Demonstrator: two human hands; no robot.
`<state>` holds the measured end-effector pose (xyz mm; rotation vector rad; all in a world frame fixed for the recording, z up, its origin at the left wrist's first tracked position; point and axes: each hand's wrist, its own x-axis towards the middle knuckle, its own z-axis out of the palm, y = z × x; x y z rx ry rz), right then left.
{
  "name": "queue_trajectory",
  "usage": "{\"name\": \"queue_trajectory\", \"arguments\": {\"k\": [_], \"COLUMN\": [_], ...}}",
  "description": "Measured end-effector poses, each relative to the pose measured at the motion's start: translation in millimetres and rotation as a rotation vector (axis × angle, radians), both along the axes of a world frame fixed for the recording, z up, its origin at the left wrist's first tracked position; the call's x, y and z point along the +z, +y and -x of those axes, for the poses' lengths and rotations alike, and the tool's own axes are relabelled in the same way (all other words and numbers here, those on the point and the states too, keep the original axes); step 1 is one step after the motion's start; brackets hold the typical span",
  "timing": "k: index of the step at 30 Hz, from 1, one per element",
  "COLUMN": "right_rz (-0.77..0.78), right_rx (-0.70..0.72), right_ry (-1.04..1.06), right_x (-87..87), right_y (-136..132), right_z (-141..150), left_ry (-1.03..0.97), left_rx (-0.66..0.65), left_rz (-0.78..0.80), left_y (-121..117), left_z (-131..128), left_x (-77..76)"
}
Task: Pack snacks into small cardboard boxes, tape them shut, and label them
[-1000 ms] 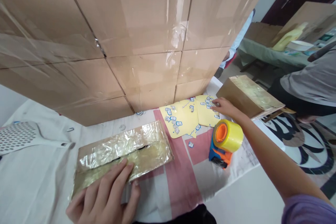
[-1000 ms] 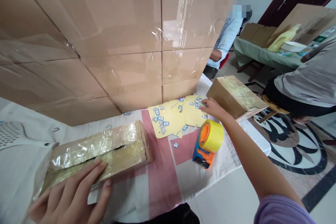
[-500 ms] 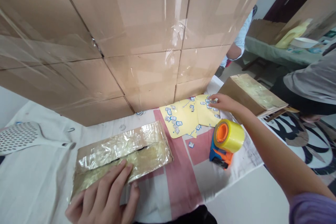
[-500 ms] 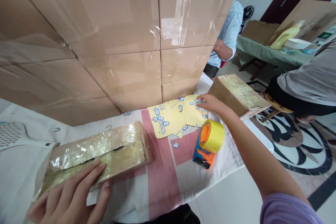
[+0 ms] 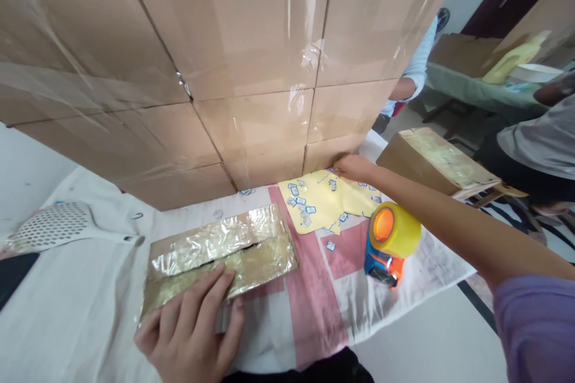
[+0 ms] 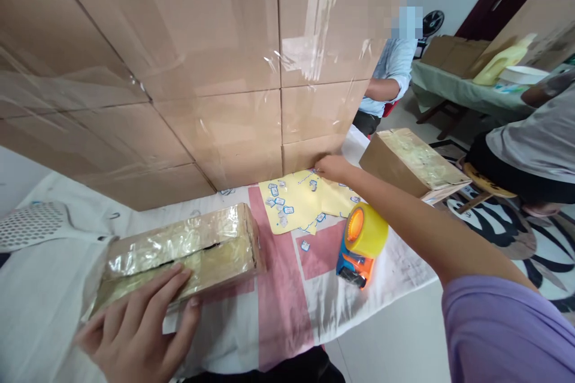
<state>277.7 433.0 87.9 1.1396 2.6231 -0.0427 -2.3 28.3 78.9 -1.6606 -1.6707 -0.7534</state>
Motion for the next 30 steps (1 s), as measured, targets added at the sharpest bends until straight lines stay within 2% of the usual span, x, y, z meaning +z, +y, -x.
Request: {"name": "queue_trajectory", "arguments": {"k": [5,12,16,19,22,26,30], "right_rz": [-0.058,0.064,0.086,0.079,0.127,0.178,0.173], "right_rx": [-0.025,0.023,0.028,0.051,0.166,0.302,0.284], "right_ry": [0.019,-0.001,-0.013,0.03,0.072,-0.076,-0.15], "right_x": [3.3,13.9,24.4,35.3,38.2,25.6,15.3], "right_y": [-0.2,-8.0,-17.1,-40.1,-77.7,-118.4,-125.3], "right_z": [-5.1,-13.6,-6.9,12.7,41.9,73.0,79.7], "left_ry": [-0.052,-0.031,-0.008,-0.008,-0.014,-0.016,-0.03], "left_rx": [0.024,0.002,-0.002,-0.004,0.005,0.012,0.002], "left_rz": [0.033,0.014,0.019,0.021,0.019,0.012,0.014], "left_y": [-0.7,-2.2,-2.3,-1.9,-1.2,-1.3,-2.0], "left_z": [-5.6,-2.4,0.5,0.3,-1.0,-2.0,-2.1], "left_x": [3.1,-1.0,-3.3,-2.7,-2.1,-2.5,-2.4]}}
